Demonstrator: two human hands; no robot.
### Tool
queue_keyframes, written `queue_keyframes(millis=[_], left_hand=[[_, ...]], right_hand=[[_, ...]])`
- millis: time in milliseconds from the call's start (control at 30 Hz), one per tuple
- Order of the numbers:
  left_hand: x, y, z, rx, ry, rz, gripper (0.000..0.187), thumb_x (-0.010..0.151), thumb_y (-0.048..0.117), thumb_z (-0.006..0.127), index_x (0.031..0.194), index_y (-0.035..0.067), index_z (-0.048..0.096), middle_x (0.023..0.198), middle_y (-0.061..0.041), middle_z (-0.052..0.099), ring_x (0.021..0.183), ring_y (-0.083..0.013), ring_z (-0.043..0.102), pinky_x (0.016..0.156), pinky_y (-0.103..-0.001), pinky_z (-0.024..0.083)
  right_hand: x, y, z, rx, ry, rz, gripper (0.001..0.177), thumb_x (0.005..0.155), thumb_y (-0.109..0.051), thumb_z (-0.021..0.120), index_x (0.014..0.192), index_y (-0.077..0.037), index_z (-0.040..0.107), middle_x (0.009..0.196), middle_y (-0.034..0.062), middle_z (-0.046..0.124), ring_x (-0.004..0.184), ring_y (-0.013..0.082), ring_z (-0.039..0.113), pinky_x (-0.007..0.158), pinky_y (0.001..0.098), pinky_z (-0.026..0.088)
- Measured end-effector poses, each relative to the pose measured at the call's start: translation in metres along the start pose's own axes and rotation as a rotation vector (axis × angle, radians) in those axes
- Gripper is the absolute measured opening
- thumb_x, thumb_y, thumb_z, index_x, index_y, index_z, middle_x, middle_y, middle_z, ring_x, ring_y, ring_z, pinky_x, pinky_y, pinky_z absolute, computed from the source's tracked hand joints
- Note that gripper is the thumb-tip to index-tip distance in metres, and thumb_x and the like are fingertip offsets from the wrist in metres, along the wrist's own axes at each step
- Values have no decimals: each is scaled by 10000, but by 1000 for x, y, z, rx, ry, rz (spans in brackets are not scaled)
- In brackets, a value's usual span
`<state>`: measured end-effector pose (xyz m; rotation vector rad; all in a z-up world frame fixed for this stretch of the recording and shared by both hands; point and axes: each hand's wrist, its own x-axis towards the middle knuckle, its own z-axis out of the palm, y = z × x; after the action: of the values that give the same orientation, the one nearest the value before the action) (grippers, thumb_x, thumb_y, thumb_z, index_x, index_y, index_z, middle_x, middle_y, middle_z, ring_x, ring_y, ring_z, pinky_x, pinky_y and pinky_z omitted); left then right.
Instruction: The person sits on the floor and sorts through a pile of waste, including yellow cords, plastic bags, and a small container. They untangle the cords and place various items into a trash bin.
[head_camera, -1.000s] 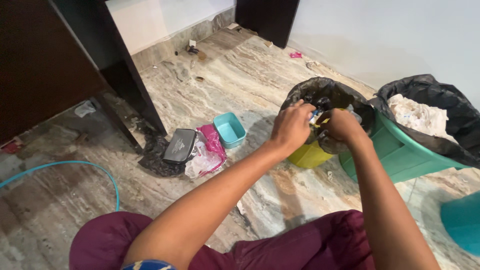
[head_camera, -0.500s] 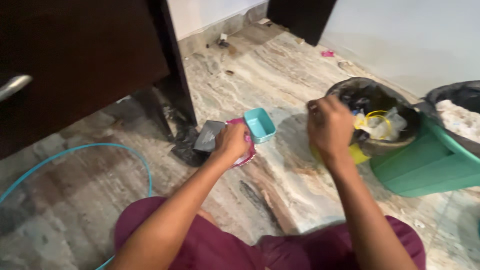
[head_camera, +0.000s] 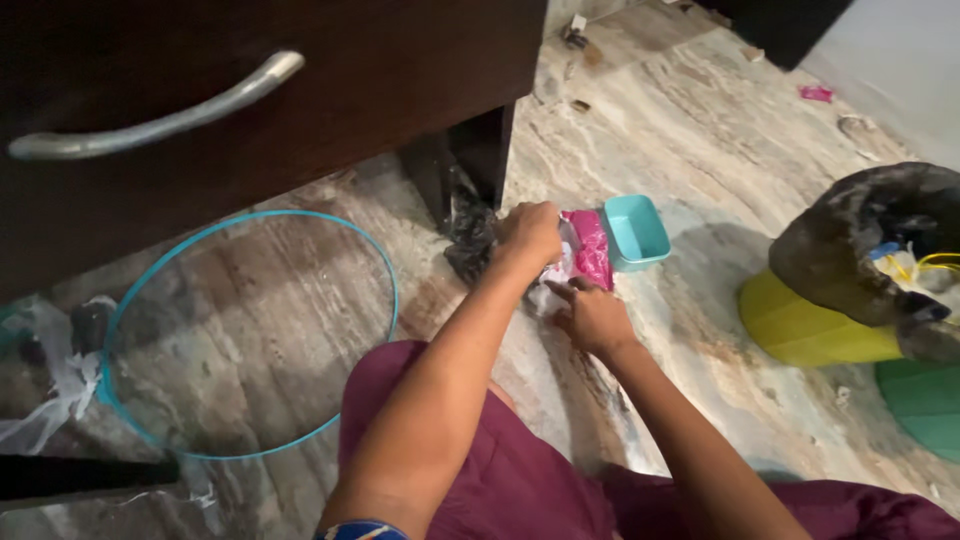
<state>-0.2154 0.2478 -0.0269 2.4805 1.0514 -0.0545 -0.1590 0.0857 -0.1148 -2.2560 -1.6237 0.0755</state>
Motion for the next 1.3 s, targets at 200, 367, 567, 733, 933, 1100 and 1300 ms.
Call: queue_keyframes(millis=[200,367,567,733,933,1100,1300], left_hand=[[9,5,14,-102,-23,28,279,745,163,802,1023,144,806,1151,-136,754,1112,-333,711,902,-437,587],[22,15,46,-352,58,230,331,680,162,816,1008,208,805,1085,-130,751,1030,-329,701,866,-432,553],[18,48,94,-658,-47,392,242,731,149,777,970,118,804,854,-144,790,795,-232,790,734,-347,595],[5,68,103,-952,135,297,193,739,41,733,921,36,796,807,-92,796,705,-137,752,655,-282,568],[-5,83,101,-1297,-228,355,210,873,38,728,1082,44,756,966,-73,783,835,-103,719,736,-259,574],[-11,92,109,-1421,-160,469,239,890,-14,726,1128,-9,746,1042,-87,777,922,-111,720,818,-248,579],[-28,93,85,-1450,-79,389,235,857,-64,738,1087,-43,782,973,-93,768,832,-126,674,739,-261,544]], right_hand=[[-7,28,7,-12,120,74,180,776,-114,743,932,-161,819,1091,60,763,918,314,725,792,438,574],[-15,58,-32,216,346,245,225,803,-97,785,1024,-55,774,1086,120,755,833,287,734,747,392,575],[-31,60,-88,591,328,440,242,880,-18,685,1110,31,741,1039,126,774,815,177,712,736,321,573],[-44,54,-102,1174,299,369,220,964,-119,669,1123,22,727,1193,8,723,981,114,717,873,269,603],[-49,65,-104,771,574,434,139,886,5,801,1007,55,756,977,122,768,871,141,693,813,254,554],[-51,58,-118,593,649,275,286,882,61,767,1160,-4,768,987,87,710,852,133,661,757,259,544],[-56,31,-169,481,549,126,168,850,33,817,1010,16,770,1021,112,721,894,161,704,734,285,569]])
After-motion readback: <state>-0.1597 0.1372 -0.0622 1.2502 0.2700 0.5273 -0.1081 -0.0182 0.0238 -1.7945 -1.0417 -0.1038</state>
